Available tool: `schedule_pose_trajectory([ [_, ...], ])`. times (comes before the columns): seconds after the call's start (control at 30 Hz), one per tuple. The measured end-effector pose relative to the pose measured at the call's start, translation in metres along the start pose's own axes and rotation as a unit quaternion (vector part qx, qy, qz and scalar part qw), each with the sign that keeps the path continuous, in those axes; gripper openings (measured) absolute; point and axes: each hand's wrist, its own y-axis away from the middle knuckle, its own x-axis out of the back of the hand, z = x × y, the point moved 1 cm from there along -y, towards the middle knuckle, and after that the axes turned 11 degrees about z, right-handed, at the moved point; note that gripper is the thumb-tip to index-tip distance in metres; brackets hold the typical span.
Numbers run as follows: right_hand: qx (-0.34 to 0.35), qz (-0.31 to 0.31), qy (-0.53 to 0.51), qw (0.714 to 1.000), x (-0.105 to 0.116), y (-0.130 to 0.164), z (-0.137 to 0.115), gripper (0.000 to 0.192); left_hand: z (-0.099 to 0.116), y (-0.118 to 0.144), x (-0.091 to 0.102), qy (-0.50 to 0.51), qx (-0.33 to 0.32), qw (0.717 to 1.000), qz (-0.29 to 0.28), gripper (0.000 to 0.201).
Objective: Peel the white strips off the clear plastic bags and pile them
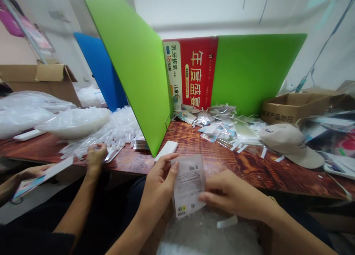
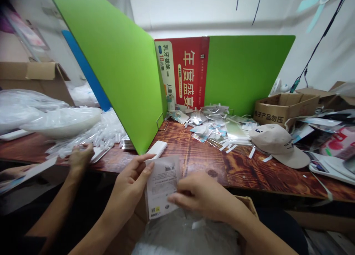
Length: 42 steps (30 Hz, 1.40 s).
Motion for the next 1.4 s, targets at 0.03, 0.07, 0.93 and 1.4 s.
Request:
schedule_pose_trajectory([
  [0.03,-0.023,0.046,0.003,0.999,0.002,-0.002,0.004,0.038,-0.001,0.0,0.0,0.003,0.008,1.0,-0.008,0.041],
  [0.07,-0.045,0.089,0.004,0.995,0.003,-0.003,0.008,0.038,-0.001,0.0,-0.001,0.008,0.017,1.0,-0.015,0.044],
  [0.93,-0.15,0.142,-0.462,0.863,0.026,-0.01,0.032,0.021,0.002,0.004,-0.003,0.188,0.111,0.972,-0.088,0.007],
  [1.4,-0.083,0.135,-0.418,0.895,0.023,-0.007,0.04,0.032,-0.01,0.004,0.003,0.116,0.014,0.989,-0.089,0.02],
])
